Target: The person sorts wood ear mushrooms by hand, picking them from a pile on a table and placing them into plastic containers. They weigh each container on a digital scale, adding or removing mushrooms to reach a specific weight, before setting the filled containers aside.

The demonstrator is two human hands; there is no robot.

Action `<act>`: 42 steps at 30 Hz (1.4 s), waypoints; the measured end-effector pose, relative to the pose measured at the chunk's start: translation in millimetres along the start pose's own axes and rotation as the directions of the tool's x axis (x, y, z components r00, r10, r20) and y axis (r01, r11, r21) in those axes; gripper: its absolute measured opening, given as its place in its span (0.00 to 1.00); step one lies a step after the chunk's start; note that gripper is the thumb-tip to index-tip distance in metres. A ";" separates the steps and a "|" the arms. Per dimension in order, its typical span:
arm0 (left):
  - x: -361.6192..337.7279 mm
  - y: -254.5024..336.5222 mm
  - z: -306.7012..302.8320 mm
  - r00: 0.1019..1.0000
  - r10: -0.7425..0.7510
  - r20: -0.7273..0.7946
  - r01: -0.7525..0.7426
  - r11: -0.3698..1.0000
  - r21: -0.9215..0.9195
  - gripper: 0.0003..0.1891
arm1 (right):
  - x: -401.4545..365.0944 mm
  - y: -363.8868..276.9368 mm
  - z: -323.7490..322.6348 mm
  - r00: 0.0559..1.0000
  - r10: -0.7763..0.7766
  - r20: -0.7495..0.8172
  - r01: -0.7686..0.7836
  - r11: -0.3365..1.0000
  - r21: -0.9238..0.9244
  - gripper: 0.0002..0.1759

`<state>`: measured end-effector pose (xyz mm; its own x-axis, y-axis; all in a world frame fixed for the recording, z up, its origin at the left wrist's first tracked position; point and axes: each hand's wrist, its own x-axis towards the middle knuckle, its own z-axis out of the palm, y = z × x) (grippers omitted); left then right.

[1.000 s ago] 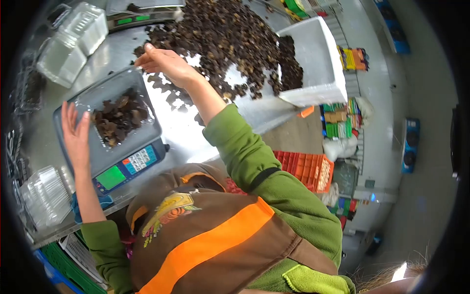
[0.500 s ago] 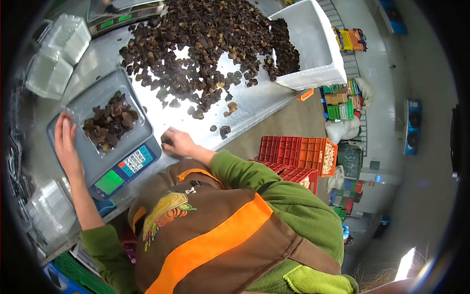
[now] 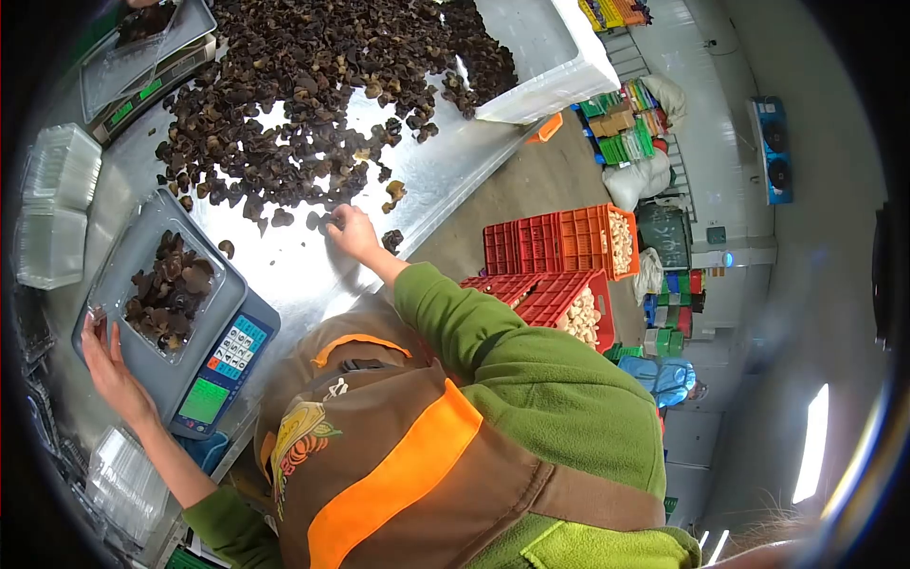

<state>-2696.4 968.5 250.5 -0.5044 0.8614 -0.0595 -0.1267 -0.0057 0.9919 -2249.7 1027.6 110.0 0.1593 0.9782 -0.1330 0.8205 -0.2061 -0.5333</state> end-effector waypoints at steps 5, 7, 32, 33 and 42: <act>-3.4 -9.1 -7.3 1.000 -0.002 -0.012 0.002 1.000 -0.012 0.26 | -11.6 3.1 3.6 0.992 -0.124 0.002 0.124 0.992 -0.038 0.21; -4.7 -14.7 -8.1 1.000 0.024 -0.014 -0.024 1.000 0.008 0.26 | -10.6 6.1 11.4 0.989 -0.150 0.003 0.149 0.986 -0.075 0.20; -81.3 -55.3 -10.8 0.966 -0.257 0.041 0.249 0.959 0.136 0.21 | -23.9 -197.6 -4.6 0.781 -0.433 0.451 0.142 0.825 0.547 0.17; -80.4 -49.0 -10.4 0.950 -0.308 0.052 0.298 0.944 0.140 0.16 | -25.0 -199.0 -4.0 0.773 -0.440 0.456 0.144 0.823 0.550 0.17; -53.5 -44.9 -21.2 0.839 -0.467 0.280 0.537 0.794 -0.284 0.05 | -29.5 -221.9 5.8 0.815 -0.258 0.519 -0.115 0.806 0.581 0.14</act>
<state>-2681.9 911.9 206.8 -0.1248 0.8673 -0.4819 -0.6144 0.3138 0.7239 -2439.7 1044.4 227.4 -0.3672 0.8375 -0.4046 0.3235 -0.2928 -0.8998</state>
